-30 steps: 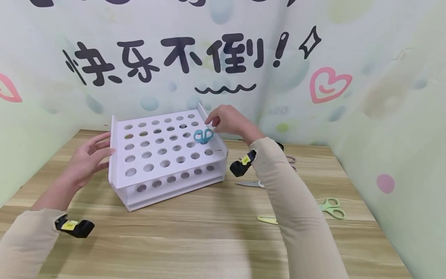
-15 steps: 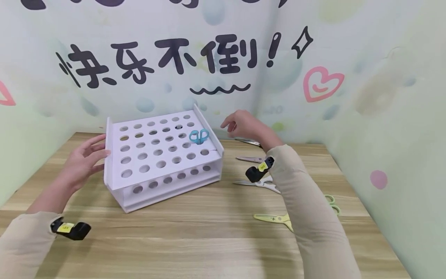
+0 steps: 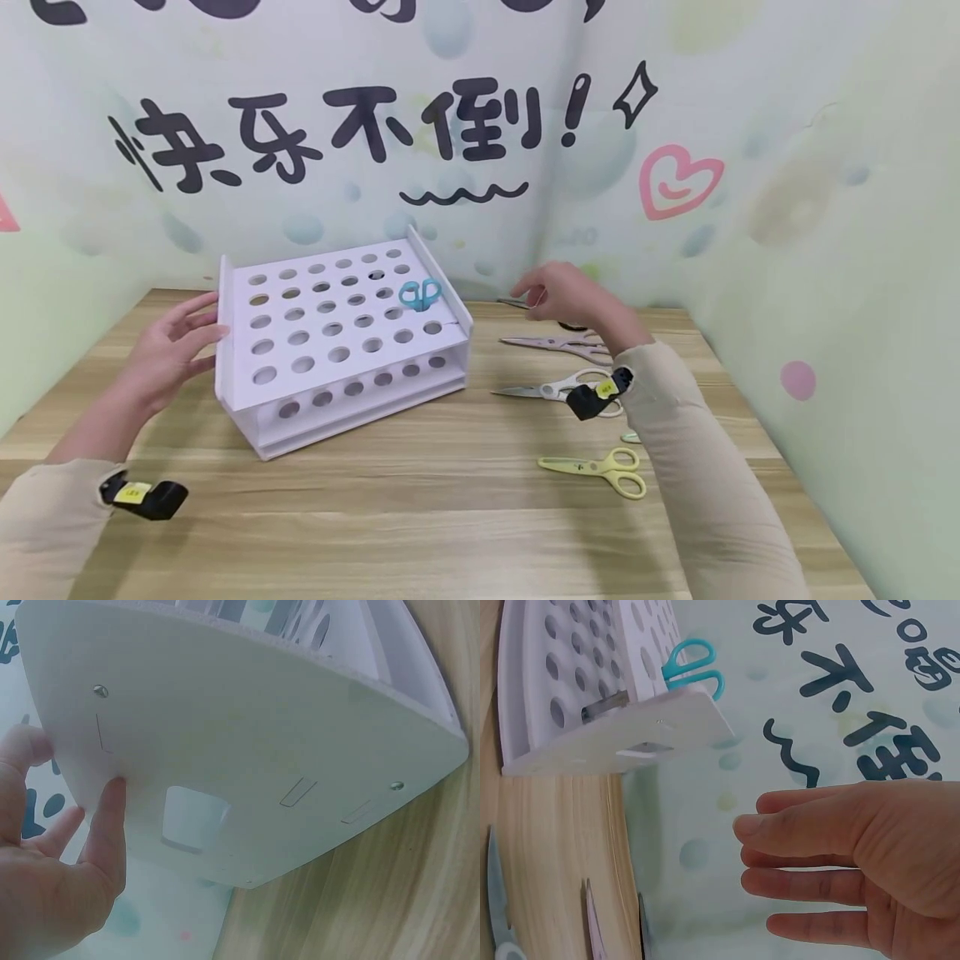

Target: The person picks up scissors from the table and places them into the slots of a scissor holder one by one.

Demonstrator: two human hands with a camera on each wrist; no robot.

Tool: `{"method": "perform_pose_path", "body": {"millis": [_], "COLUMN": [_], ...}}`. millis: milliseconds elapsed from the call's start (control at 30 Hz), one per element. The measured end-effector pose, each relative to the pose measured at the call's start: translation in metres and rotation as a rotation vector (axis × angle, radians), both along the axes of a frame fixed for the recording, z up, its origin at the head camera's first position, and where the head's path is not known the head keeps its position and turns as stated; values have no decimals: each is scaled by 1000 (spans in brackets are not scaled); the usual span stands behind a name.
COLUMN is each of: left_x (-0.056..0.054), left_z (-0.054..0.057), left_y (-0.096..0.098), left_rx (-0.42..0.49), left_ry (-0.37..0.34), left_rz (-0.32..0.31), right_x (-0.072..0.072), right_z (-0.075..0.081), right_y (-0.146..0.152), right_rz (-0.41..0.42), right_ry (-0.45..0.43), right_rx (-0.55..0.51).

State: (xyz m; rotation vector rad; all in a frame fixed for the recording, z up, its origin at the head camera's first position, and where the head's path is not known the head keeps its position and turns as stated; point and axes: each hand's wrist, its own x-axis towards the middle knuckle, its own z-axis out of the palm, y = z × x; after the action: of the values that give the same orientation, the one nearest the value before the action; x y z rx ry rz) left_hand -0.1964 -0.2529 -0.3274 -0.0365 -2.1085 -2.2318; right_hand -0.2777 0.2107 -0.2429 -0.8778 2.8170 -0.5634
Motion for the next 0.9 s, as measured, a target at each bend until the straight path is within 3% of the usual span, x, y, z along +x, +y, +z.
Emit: {"method": "perform_pose_path", "body": {"millis": [400, 900], "left_x": [1, 0], "left_z": [1, 1], "left_y": [0, -1], "left_rx": [5, -7], "left_ry": [7, 8], "left_rz": [-15, -20], "right_x": [25, 56], "right_z": [-14, -50], "right_y": [37, 79], "right_rz": [7, -33], "right_ry": [43, 58], "right_rx": [-2, -41]}}
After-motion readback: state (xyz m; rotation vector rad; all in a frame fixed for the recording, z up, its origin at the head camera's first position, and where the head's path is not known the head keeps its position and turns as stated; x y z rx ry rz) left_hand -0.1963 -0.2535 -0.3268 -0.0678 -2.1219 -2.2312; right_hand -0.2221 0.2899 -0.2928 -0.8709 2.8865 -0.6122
